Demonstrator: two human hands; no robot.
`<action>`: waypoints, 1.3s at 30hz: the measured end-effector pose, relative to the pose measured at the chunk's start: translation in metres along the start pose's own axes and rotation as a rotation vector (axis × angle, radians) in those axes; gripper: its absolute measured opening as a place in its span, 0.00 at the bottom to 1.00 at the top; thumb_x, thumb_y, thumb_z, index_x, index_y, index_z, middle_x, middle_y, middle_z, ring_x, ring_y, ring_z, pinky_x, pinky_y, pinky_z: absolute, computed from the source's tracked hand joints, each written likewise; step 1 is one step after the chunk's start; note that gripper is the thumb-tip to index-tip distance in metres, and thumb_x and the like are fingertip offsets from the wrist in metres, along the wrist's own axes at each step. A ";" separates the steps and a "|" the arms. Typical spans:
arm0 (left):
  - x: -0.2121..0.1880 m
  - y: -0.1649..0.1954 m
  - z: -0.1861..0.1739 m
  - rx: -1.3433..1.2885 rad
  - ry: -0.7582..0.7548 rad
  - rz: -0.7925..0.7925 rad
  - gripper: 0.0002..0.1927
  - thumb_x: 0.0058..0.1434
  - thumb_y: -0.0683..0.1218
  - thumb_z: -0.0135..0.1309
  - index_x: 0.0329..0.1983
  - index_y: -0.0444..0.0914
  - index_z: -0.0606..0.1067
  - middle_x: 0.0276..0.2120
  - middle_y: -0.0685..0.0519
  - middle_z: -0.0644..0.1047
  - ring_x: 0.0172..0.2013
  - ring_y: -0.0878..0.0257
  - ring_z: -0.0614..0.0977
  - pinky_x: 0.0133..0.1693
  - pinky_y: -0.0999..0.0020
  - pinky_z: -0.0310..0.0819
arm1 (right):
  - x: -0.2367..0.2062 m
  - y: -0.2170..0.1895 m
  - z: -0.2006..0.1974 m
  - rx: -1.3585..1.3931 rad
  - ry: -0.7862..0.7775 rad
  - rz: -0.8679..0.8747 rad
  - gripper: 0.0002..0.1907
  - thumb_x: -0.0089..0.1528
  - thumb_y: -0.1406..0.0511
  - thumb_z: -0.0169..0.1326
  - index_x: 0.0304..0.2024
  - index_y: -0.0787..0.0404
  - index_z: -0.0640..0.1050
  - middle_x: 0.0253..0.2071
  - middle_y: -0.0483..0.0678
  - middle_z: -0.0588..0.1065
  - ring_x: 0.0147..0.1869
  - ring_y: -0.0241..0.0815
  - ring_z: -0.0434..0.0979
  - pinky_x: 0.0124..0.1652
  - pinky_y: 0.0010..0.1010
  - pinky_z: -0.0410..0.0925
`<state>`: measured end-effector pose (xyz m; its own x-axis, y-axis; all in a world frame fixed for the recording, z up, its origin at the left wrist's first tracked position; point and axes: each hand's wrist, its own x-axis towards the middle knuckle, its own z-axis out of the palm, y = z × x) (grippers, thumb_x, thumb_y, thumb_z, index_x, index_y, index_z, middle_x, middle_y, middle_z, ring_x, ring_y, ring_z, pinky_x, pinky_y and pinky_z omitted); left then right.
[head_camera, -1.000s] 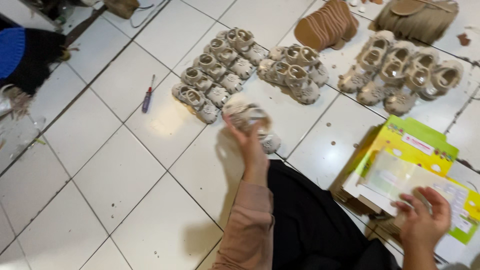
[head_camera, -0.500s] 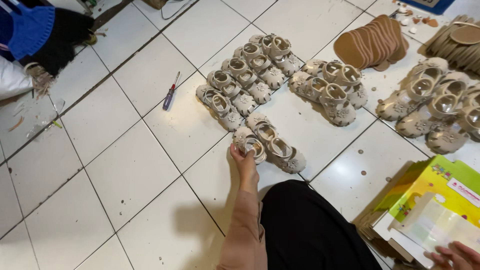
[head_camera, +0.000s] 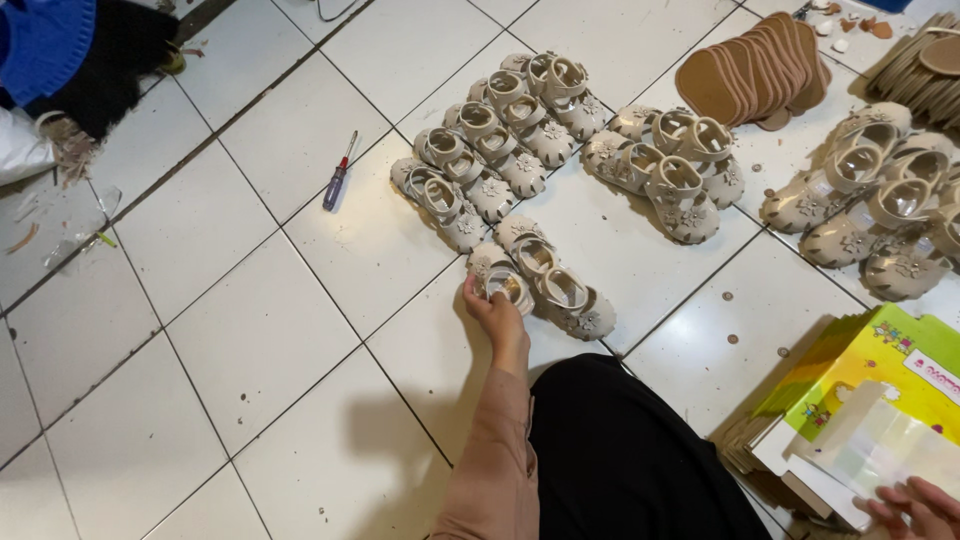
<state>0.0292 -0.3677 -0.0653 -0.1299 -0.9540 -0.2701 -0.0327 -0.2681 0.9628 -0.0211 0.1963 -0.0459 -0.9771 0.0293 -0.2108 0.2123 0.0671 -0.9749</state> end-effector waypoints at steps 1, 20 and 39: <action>0.001 0.002 0.003 -0.070 0.016 0.015 0.31 0.62 0.32 0.38 0.70 0.38 0.59 0.67 0.43 0.57 0.61 0.50 0.72 0.61 0.61 0.69 | -0.002 0.001 -0.002 0.045 -0.016 -0.027 0.10 0.81 0.72 0.39 0.60 0.74 0.64 0.48 0.68 0.71 0.50 0.61 0.77 0.55 0.56 0.74; -0.080 0.104 -0.002 0.027 -0.302 0.440 0.30 0.69 0.37 0.47 0.74 0.36 0.58 0.72 0.46 0.59 0.73 0.52 0.58 0.70 0.57 0.52 | -0.039 -0.119 -0.041 -0.060 0.025 -0.062 0.12 0.69 0.70 0.48 0.51 0.73 0.75 0.50 0.57 0.77 0.50 0.49 0.80 0.51 0.40 0.73; -0.410 0.056 0.045 0.321 -1.627 0.970 0.16 0.63 0.35 0.50 0.54 0.35 0.75 0.60 0.43 0.74 0.65 0.43 0.71 0.63 0.54 0.66 | -0.099 -0.132 -0.135 -1.217 0.113 0.424 0.13 0.57 0.61 0.58 0.43 0.56 0.83 0.51 0.57 0.80 0.53 0.58 0.80 0.51 0.48 0.73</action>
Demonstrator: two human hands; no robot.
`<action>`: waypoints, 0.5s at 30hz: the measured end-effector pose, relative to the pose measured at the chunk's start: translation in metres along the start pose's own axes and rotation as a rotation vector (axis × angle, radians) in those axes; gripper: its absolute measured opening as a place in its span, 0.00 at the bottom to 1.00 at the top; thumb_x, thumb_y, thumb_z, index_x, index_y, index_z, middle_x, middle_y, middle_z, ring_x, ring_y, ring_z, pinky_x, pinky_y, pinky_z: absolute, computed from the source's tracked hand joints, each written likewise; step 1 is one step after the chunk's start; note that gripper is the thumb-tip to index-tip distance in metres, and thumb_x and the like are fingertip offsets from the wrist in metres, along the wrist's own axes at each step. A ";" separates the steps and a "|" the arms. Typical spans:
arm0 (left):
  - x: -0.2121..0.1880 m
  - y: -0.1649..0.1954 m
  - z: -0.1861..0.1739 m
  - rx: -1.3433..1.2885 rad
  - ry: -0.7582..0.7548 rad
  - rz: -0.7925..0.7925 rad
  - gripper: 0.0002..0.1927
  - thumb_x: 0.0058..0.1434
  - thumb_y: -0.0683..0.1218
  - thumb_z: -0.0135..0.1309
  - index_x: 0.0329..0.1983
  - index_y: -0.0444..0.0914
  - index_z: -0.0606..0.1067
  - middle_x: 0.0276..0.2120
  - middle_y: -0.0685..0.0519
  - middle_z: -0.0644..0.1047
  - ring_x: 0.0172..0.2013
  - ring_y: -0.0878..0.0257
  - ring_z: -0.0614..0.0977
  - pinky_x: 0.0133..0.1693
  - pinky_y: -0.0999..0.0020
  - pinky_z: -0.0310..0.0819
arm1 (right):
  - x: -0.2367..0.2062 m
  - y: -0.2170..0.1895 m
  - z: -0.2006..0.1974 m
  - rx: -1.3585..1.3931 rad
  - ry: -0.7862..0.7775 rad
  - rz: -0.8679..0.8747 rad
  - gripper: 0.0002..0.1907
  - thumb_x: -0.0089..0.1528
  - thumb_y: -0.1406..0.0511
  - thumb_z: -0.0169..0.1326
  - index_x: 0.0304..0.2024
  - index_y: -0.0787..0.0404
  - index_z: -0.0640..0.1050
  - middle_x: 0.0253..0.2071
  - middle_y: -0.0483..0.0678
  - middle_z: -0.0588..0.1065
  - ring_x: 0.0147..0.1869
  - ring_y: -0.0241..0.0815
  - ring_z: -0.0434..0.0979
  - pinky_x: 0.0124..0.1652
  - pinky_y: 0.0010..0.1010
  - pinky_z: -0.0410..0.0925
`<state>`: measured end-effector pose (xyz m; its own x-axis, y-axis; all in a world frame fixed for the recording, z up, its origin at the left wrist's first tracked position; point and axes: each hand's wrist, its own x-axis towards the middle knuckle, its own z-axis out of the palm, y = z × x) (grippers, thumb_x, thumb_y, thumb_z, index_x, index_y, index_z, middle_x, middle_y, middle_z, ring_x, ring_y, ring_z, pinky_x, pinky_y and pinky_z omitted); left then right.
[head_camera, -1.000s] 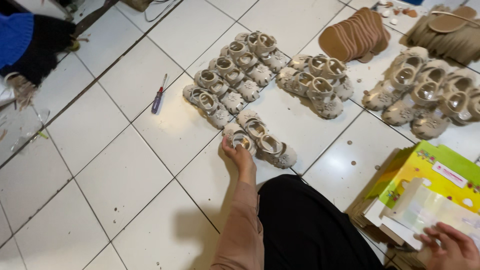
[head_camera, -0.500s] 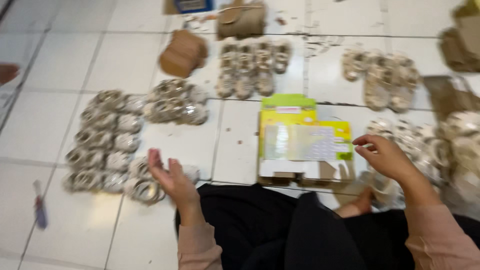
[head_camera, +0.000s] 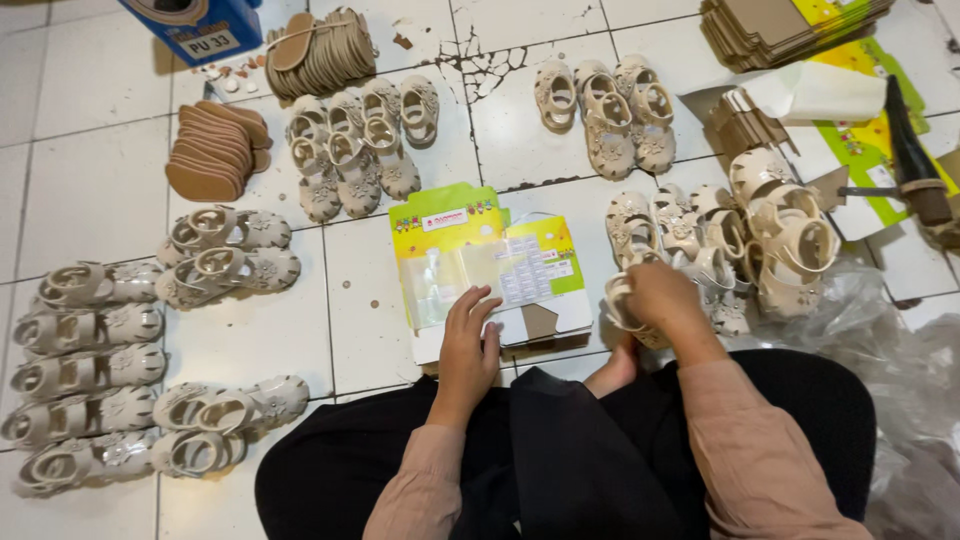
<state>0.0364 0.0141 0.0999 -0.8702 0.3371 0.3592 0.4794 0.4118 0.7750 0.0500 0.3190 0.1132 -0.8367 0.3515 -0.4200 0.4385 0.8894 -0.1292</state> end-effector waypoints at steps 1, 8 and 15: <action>-0.003 -0.003 -0.001 -0.006 0.027 -0.041 0.15 0.63 0.36 0.50 0.53 0.35 0.75 0.59 0.44 0.74 0.63 0.46 0.73 0.62 0.55 0.67 | -0.004 0.001 -0.013 0.046 0.034 0.009 0.13 0.57 0.62 0.58 0.44 0.56 0.82 0.50 0.58 0.81 0.53 0.60 0.81 0.52 0.47 0.72; -0.010 -0.031 0.000 -0.976 -0.168 -0.676 0.23 0.73 0.48 0.43 0.67 0.31 0.68 0.55 0.38 0.79 0.54 0.48 0.80 0.55 0.61 0.79 | -0.050 -0.036 -0.041 0.892 0.329 -0.597 0.12 0.56 0.76 0.53 0.42 0.65 0.79 0.57 0.51 0.78 0.58 0.49 0.80 0.54 0.37 0.73; -0.014 -0.021 -0.002 -0.974 -0.043 -0.534 0.53 0.57 0.43 0.63 0.79 0.38 0.44 0.67 0.40 0.65 0.60 0.54 0.75 0.54 0.62 0.78 | -0.070 -0.108 0.019 0.858 0.129 -0.959 0.13 0.56 0.78 0.53 0.41 0.65 0.82 0.63 0.51 0.78 0.75 0.52 0.69 0.66 0.37 0.64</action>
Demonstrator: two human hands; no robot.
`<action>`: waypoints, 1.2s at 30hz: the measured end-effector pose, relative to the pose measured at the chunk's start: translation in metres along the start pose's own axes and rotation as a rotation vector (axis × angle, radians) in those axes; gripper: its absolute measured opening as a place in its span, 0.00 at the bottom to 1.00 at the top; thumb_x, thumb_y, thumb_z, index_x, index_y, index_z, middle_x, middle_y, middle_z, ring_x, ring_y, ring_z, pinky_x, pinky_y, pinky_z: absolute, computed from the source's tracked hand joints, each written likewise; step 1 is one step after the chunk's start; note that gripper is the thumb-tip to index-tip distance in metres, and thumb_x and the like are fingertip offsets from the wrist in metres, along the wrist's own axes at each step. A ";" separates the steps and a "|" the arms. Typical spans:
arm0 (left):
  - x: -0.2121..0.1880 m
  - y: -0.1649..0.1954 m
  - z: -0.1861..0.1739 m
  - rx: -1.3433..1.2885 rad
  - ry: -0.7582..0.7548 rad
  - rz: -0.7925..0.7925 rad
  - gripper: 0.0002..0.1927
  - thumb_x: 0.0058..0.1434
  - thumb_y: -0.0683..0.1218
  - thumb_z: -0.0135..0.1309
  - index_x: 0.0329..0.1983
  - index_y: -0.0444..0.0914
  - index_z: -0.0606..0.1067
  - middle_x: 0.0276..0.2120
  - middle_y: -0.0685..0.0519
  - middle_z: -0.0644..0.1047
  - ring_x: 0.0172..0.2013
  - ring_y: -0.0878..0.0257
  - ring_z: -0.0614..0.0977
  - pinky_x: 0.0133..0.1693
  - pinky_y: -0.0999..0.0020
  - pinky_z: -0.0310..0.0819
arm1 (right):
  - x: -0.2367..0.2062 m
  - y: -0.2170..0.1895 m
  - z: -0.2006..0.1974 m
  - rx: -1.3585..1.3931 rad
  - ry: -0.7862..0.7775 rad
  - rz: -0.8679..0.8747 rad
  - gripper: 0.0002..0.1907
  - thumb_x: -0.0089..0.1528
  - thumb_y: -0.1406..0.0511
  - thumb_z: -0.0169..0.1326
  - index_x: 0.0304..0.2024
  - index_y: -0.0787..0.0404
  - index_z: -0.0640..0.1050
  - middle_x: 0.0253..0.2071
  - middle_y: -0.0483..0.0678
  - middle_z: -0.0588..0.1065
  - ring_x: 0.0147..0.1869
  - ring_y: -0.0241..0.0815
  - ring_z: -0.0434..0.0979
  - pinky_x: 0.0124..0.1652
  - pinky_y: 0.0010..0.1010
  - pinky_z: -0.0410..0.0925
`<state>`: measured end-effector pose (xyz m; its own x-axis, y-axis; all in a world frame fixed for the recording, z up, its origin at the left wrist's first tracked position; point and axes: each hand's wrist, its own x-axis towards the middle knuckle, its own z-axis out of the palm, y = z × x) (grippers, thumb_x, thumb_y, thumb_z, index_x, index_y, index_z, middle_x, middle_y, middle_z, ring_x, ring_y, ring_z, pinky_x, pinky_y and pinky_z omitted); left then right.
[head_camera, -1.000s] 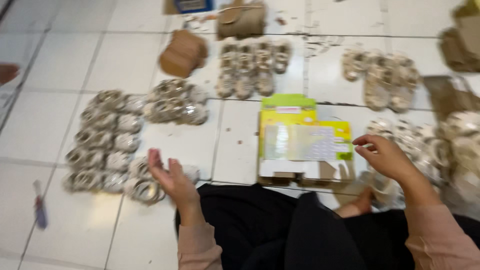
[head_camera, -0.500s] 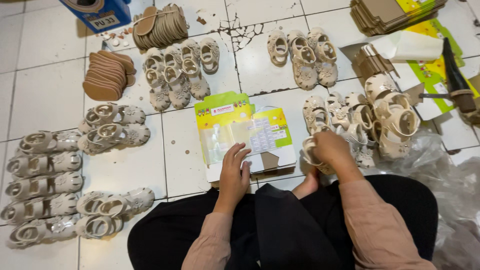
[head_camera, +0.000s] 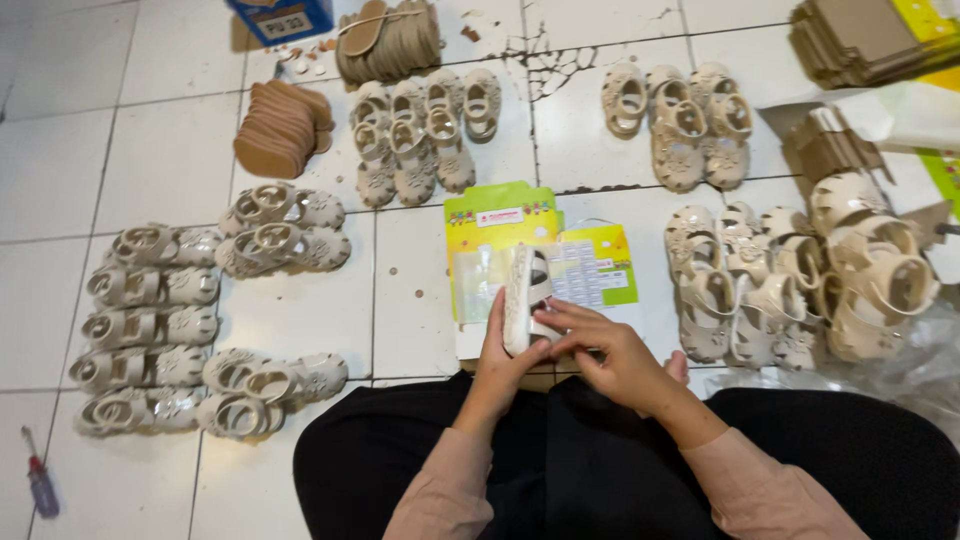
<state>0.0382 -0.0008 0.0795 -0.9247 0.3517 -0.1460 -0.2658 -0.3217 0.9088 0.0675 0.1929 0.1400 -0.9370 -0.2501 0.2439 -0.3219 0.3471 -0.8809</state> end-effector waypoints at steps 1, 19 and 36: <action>-0.001 0.001 0.001 0.131 0.105 0.077 0.53 0.56 0.42 0.64 0.79 0.37 0.45 0.66 0.40 0.67 0.60 0.53 0.76 0.55 0.63 0.77 | 0.001 0.005 0.004 0.021 0.016 0.006 0.14 0.56 0.79 0.51 0.40 0.64 0.82 0.63 0.51 0.78 0.76 0.51 0.69 0.68 0.37 0.64; -0.004 0.029 0.011 0.907 0.192 0.575 0.53 0.48 0.42 0.71 0.74 0.32 0.55 0.63 0.35 0.68 0.63 0.39 0.70 0.63 0.50 0.66 | -0.006 0.043 0.031 0.177 0.138 0.222 0.07 0.61 0.70 0.59 0.40 0.65 0.75 0.42 0.46 0.78 0.47 0.32 0.76 0.48 0.25 0.70; 0.038 -0.019 -0.055 -0.458 0.067 -0.010 0.48 0.62 0.69 0.61 0.68 0.25 0.66 0.50 0.43 0.77 0.45 0.55 0.79 0.47 0.62 0.79 | 0.079 0.092 0.003 -0.642 0.080 0.229 0.15 0.54 0.65 0.64 0.43 0.61 0.79 0.45 0.52 0.74 0.52 0.56 0.72 0.51 0.43 0.69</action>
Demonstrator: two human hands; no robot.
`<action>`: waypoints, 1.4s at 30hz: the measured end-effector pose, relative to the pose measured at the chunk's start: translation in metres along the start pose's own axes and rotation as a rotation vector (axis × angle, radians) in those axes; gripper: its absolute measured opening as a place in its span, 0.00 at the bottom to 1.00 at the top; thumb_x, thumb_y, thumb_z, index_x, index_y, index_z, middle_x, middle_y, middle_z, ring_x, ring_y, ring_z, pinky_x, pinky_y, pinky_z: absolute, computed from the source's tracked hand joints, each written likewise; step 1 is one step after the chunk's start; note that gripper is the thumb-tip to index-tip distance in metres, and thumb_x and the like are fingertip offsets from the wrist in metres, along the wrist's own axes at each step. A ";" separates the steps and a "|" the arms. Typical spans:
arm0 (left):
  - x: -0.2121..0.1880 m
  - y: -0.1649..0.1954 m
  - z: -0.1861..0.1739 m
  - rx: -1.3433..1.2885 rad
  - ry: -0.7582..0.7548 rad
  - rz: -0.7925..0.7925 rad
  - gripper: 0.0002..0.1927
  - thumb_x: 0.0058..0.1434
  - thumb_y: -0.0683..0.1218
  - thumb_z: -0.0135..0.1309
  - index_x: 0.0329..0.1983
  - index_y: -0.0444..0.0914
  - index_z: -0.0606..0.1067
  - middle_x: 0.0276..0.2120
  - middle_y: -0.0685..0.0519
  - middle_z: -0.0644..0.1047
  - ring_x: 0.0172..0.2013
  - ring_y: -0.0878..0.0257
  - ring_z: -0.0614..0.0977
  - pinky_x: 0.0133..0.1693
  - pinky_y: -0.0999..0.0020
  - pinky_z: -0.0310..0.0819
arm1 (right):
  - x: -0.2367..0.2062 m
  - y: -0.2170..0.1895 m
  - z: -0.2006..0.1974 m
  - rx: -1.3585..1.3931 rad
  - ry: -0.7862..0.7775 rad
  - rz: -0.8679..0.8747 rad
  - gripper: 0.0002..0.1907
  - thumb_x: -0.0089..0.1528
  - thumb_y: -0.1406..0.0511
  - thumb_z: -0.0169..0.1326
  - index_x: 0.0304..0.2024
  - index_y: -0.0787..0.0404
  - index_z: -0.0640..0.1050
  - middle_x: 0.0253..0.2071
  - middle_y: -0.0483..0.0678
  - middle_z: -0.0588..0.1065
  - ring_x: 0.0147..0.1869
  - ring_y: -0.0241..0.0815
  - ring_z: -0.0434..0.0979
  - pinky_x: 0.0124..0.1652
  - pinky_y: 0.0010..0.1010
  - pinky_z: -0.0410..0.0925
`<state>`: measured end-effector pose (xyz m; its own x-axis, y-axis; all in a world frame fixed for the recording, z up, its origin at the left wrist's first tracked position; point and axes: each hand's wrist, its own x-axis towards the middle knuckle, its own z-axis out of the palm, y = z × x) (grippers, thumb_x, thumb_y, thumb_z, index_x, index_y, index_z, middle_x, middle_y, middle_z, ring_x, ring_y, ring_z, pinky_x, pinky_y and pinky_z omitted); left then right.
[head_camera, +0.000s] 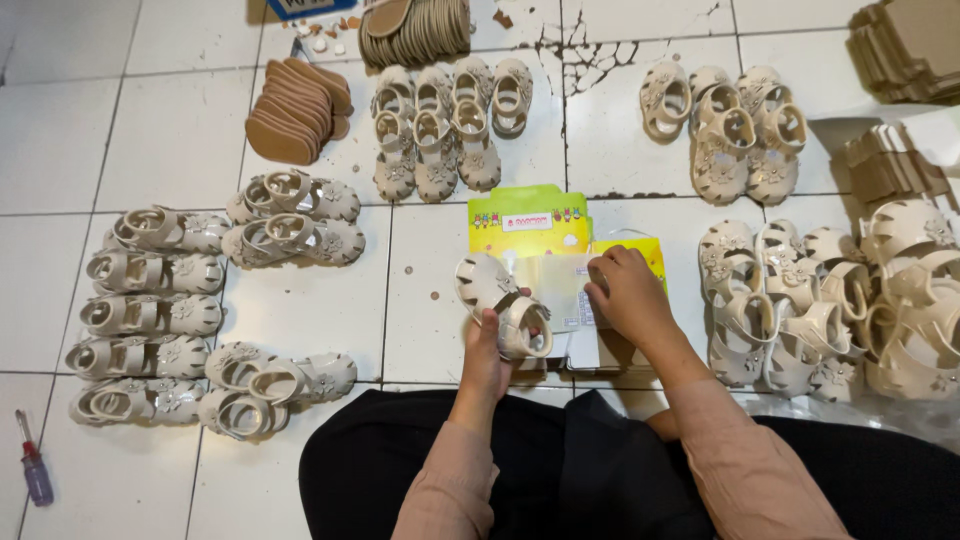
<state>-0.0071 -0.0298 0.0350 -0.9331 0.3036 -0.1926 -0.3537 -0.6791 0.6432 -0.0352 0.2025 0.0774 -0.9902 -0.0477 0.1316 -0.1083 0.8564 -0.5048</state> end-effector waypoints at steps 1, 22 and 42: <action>-0.001 -0.001 0.002 0.017 0.028 0.005 0.48 0.60 0.69 0.60 0.66 0.28 0.66 0.51 0.44 0.77 0.47 0.56 0.80 0.48 0.61 0.80 | -0.001 0.001 0.002 -0.005 -0.010 0.011 0.15 0.54 0.65 0.64 0.43 0.60 0.79 0.45 0.52 0.74 0.52 0.55 0.72 0.50 0.43 0.69; 0.002 0.000 0.016 0.126 -0.010 -0.094 0.47 0.64 0.74 0.43 0.66 0.29 0.65 0.55 0.40 0.78 0.52 0.53 0.82 0.50 0.58 0.82 | 0.002 -0.002 0.003 -0.058 -0.023 0.070 0.18 0.54 0.66 0.65 0.46 0.59 0.78 0.46 0.50 0.73 0.53 0.54 0.72 0.48 0.45 0.68; 0.009 -0.016 0.002 0.075 0.051 -0.201 0.46 0.68 0.75 0.30 0.68 0.33 0.65 0.54 0.39 0.77 0.47 0.53 0.82 0.47 0.57 0.81 | -0.014 -0.059 -0.042 0.548 0.012 -0.062 0.05 0.62 0.68 0.58 0.40 0.58 0.82 0.72 0.52 0.67 0.76 0.55 0.60 0.69 0.45 0.57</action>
<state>-0.0097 -0.0152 0.0241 -0.8470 0.3926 -0.3584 -0.5290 -0.5563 0.6408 -0.0114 0.1740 0.1415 -0.9797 -0.0806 0.1835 -0.1999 0.4591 -0.8656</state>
